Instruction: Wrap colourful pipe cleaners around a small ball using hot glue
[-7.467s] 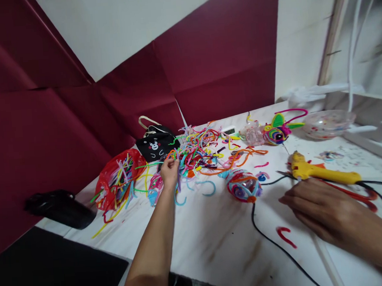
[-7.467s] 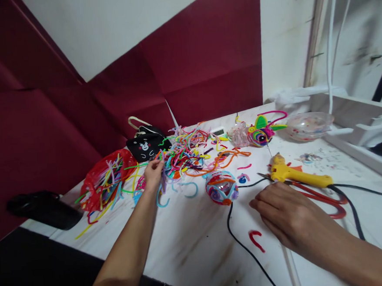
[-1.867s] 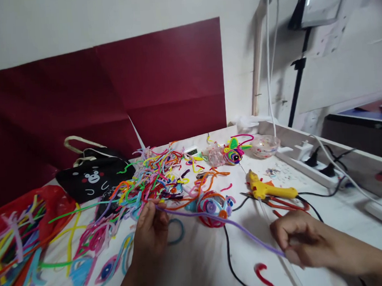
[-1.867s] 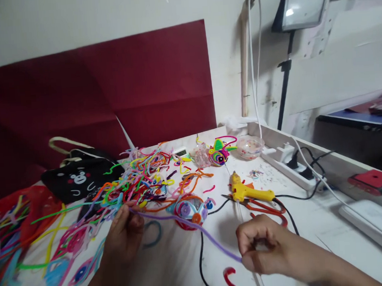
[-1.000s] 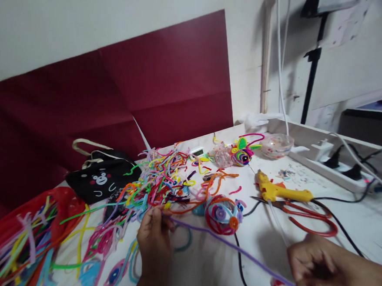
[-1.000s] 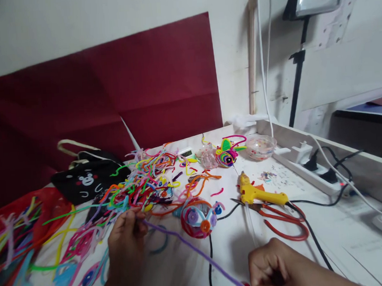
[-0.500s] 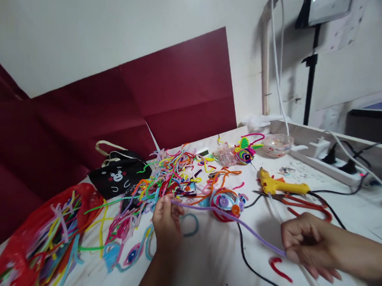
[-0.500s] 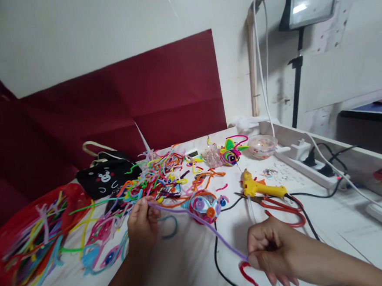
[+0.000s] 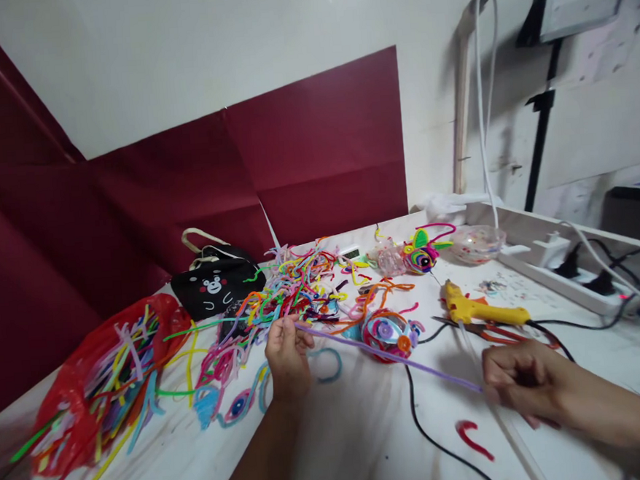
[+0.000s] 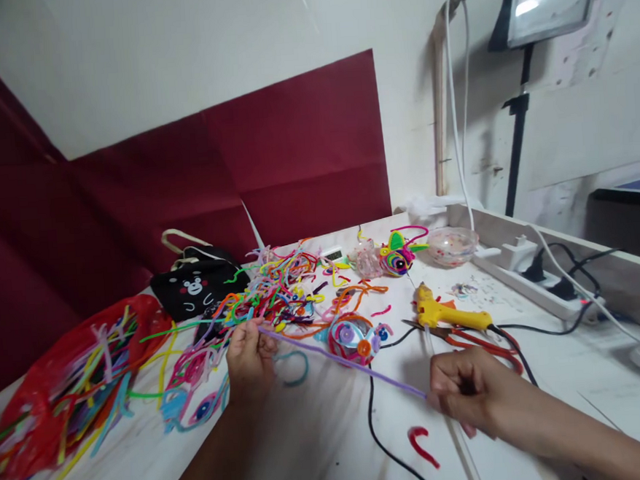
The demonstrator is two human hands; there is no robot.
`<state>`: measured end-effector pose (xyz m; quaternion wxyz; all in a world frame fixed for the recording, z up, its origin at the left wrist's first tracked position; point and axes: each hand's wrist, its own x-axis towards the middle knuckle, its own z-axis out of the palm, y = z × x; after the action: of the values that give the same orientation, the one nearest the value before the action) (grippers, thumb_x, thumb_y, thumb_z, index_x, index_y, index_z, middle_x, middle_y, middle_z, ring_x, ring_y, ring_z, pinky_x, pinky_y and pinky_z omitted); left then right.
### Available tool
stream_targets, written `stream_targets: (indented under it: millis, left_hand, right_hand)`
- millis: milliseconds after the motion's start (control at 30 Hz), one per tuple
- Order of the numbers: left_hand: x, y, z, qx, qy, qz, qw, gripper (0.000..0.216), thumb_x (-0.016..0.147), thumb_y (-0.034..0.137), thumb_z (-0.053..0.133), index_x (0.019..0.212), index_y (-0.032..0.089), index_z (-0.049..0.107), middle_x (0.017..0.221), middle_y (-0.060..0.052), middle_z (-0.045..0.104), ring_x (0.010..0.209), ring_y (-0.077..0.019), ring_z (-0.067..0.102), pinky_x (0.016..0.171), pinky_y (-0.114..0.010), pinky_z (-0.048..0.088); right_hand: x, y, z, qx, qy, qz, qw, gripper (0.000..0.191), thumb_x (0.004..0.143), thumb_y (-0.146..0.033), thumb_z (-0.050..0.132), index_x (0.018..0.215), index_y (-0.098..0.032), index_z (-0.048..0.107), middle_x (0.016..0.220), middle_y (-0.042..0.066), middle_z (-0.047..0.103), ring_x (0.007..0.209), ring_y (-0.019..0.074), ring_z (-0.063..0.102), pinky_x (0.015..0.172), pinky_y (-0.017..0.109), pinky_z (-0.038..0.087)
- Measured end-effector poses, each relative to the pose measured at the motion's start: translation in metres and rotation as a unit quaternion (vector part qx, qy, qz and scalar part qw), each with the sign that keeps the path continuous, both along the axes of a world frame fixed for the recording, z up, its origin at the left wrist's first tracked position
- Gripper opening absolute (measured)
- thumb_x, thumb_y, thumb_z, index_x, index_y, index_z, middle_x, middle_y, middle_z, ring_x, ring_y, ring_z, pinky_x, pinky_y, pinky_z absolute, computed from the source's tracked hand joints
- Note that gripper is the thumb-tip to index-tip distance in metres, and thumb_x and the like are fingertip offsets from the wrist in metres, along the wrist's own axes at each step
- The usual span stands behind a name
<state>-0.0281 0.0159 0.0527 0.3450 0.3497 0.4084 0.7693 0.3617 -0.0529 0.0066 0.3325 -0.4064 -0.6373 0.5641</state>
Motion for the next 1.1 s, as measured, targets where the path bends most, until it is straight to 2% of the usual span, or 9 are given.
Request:
stream_targets:
  millis: [133, 267, 367, 533, 600, 733, 833, 1000, 1100]
  left_hand:
    - [0.001, -0.001, 0.004, 0.009, -0.014, -0.009, 1.0, 0.056, 0.079, 0.06, 0.107, 0.096, 0.022, 0.069, 0.066, 0.006, 0.071, 0.049, -0.0109, 0.061, 0.051, -0.021, 0.045]
    - [0.002, -0.002, 0.008, 0.014, -0.038, -0.034, 0.999, 0.057, 0.075, 0.056, 0.11, 0.095, 0.021, 0.07, 0.07, 0.003, 0.075, 0.051, -0.0108, 0.062, 0.052, -0.021, 0.049]
    - [0.003, -0.003, 0.009, 0.019, -0.048, -0.038, 0.998, 0.053, 0.078, 0.055, 0.109, 0.094, 0.021, 0.07, 0.07, 0.003, 0.075, 0.052, -0.0111, 0.063, 0.053, -0.022, 0.05]
    - [0.002, -0.003, 0.008, 0.043, -0.035, -0.045, 0.997, 0.05, 0.087, 0.056, 0.106, 0.096, 0.022, 0.071, 0.067, 0.005, 0.069, 0.052, -0.0108, 0.061, 0.054, -0.022, 0.052]
    - [0.001, -0.002, 0.008, 0.054, -0.034, -0.057, 0.996, 0.055, 0.083, 0.059, 0.109, 0.097, 0.022, 0.071, 0.066, 0.005, 0.069, 0.052, -0.0109, 0.062, 0.052, -0.021, 0.051]
    - [0.0, 0.0, 0.007, 0.066, -0.043, -0.095, 0.992, 0.062, 0.072, 0.061, 0.115, 0.097, 0.021, 0.073, 0.072, 0.003, 0.075, 0.053, -0.0115, 0.066, 0.05, -0.02, 0.052]
    - [0.001, -0.001, 0.007, 0.073, -0.049, -0.121, 0.989, 0.058, 0.075, 0.058, 0.114, 0.097, 0.021, 0.075, 0.076, 0.002, 0.079, 0.053, -0.0111, 0.067, 0.051, -0.02, 0.054]
    - [0.004, -0.002, 0.005, 0.068, -0.05, -0.133, 0.988, 0.048, 0.084, 0.052, 0.109, 0.098, 0.021, 0.076, 0.082, 0.0, 0.081, 0.056, -0.0113, 0.07, 0.053, -0.021, 0.056]
    - [0.001, 0.0, 0.006, 0.066, -0.048, -0.116, 0.99, 0.049, 0.083, 0.051, 0.11, 0.096, 0.02, 0.074, 0.077, 0.001, 0.079, 0.056, -0.0117, 0.069, 0.054, -0.021, 0.057]
  right_hand:
    - [-0.001, -0.004, 0.021, 0.033, -0.032, -0.042, 0.998, 0.065, 0.086, -0.083, 0.091, 0.067, -0.028, 0.062, 0.059, -0.001, 0.049, 0.053, 0.0149, 0.035, 0.051, 0.033, 0.031]
    - [-0.003, -0.01, 0.039, 0.089, -0.074, -0.156, 0.981, 0.086, 0.087, -0.11, 0.071, 0.069, -0.026, 0.069, 0.061, 0.003, 0.056, 0.058, 0.0187, 0.044, 0.057, 0.036, 0.037]
    - [-0.001, -0.012, 0.045, 0.137, -0.116, -0.176, 0.968, 0.091, 0.09, -0.114, 0.063, 0.07, -0.025, 0.071, 0.067, 0.007, 0.064, 0.065, 0.0218, 0.054, 0.061, 0.036, 0.042]
    - [0.0, -0.006, 0.044, 0.236, -0.169, -0.252, 0.923, 0.099, 0.092, -0.117, 0.049, 0.066, -0.024, 0.07, 0.06, 0.005, 0.06, 0.058, 0.0191, 0.05, 0.057, 0.034, 0.039]
    - [-0.001, -0.003, 0.043, 0.27, -0.164, -0.264, 0.911, 0.093, 0.096, -0.111, 0.054, 0.065, -0.025, 0.07, 0.057, 0.004, 0.061, 0.053, 0.0182, 0.05, 0.053, 0.033, 0.039]
    - [-0.001, -0.001, 0.046, 0.334, -0.134, -0.264, 0.895, 0.063, 0.106, -0.08, 0.069, 0.072, -0.027, 0.076, 0.057, 0.001, 0.065, 0.048, 0.0187, 0.056, 0.048, 0.031, 0.043]
    - [-0.001, -0.002, 0.047, 0.368, -0.139, -0.241, 0.887, 0.05, 0.109, -0.066, 0.07, 0.078, -0.028, 0.077, 0.061, 0.001, 0.07, 0.05, 0.0201, 0.061, 0.05, 0.031, 0.047]
    - [0.002, 0.002, 0.032, 0.355, -0.195, -0.163, 0.9, 0.046, 0.115, -0.06, 0.058, 0.091, -0.029, 0.081, 0.077, 0.006, 0.081, 0.062, 0.0248, 0.071, 0.06, 0.036, 0.053]
    - [0.004, 0.007, 0.022, 0.329, -0.231, -0.141, 0.905, 0.046, 0.116, -0.059, 0.052, 0.092, -0.03, 0.078, 0.081, 0.008, 0.079, 0.068, 0.0265, 0.071, 0.067, 0.038, 0.053]
